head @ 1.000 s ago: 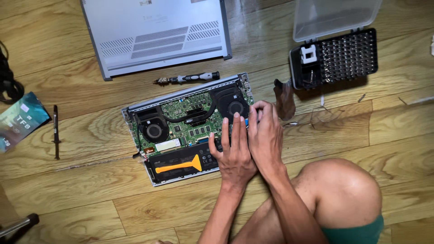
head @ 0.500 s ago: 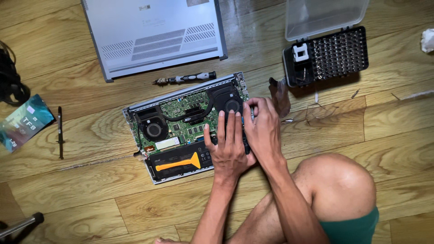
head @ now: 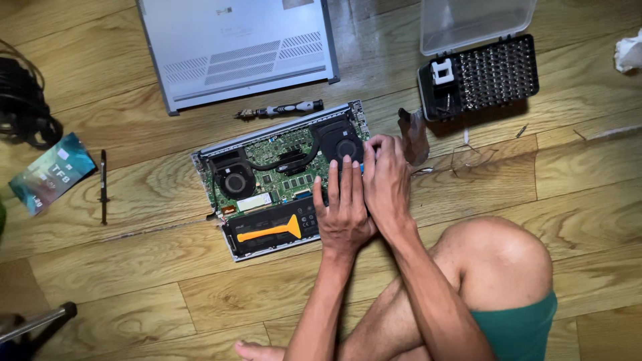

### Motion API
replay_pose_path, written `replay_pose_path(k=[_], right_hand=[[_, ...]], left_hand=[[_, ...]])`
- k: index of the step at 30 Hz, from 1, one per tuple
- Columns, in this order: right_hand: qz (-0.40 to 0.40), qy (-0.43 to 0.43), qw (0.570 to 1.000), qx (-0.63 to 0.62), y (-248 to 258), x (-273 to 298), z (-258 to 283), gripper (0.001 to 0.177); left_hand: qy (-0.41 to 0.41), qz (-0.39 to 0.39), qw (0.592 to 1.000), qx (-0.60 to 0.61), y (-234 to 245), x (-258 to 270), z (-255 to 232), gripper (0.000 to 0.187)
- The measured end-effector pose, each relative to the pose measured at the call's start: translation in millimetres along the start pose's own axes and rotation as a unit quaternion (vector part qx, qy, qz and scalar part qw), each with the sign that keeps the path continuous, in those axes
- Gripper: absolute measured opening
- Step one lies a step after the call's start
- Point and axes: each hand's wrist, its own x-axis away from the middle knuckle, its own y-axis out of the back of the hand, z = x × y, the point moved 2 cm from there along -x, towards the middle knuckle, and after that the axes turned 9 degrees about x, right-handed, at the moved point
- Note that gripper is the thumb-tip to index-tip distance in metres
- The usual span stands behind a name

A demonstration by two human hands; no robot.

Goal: The person is sitting on the floor repairing a disassembled laptop. They use a screwdriver to tighten screws on the cooling fans and handle various internal components, including the motherboard and battery.

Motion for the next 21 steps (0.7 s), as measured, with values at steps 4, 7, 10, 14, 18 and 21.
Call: replay_pose_path(k=[4, 7, 10, 14, 18, 21], right_hand=[[-0.007, 0.015, 1.0, 0.005, 1, -2, -5, 0.012], [-0.002, 0.022, 1.0, 0.003, -1, -2, -8, 0.011], [-0.001, 0.034, 0.999, 0.019, -5, -3, -10, 0.01], [-0.007, 0.05, 0.999, 0.022, -5, -3, -7, 0.011], [-0.01, 0.047, 0.999, 0.026, -10, -1, -9, 0.013], [-0.019, 0.051, 0.998, 0.03, -11, -1, -8, 0.012]], left_hand=[[-0.005, -0.006, 1.0, 0.004, 2, -2, 1, 0.054], [0.001, -0.013, 1.0, 0.009, 3, -3, 0, 0.052], [0.001, -0.015, 1.0, 0.012, 3, -2, 0, 0.052], [0.001, -0.011, 1.0, 0.01, 4, -3, -1, 0.052], [-0.001, -0.009, 1.0, 0.006, 1, -1, 0, 0.051], [-0.005, -0.008, 1.0, 0.005, 1, -1, 1, 0.051]])
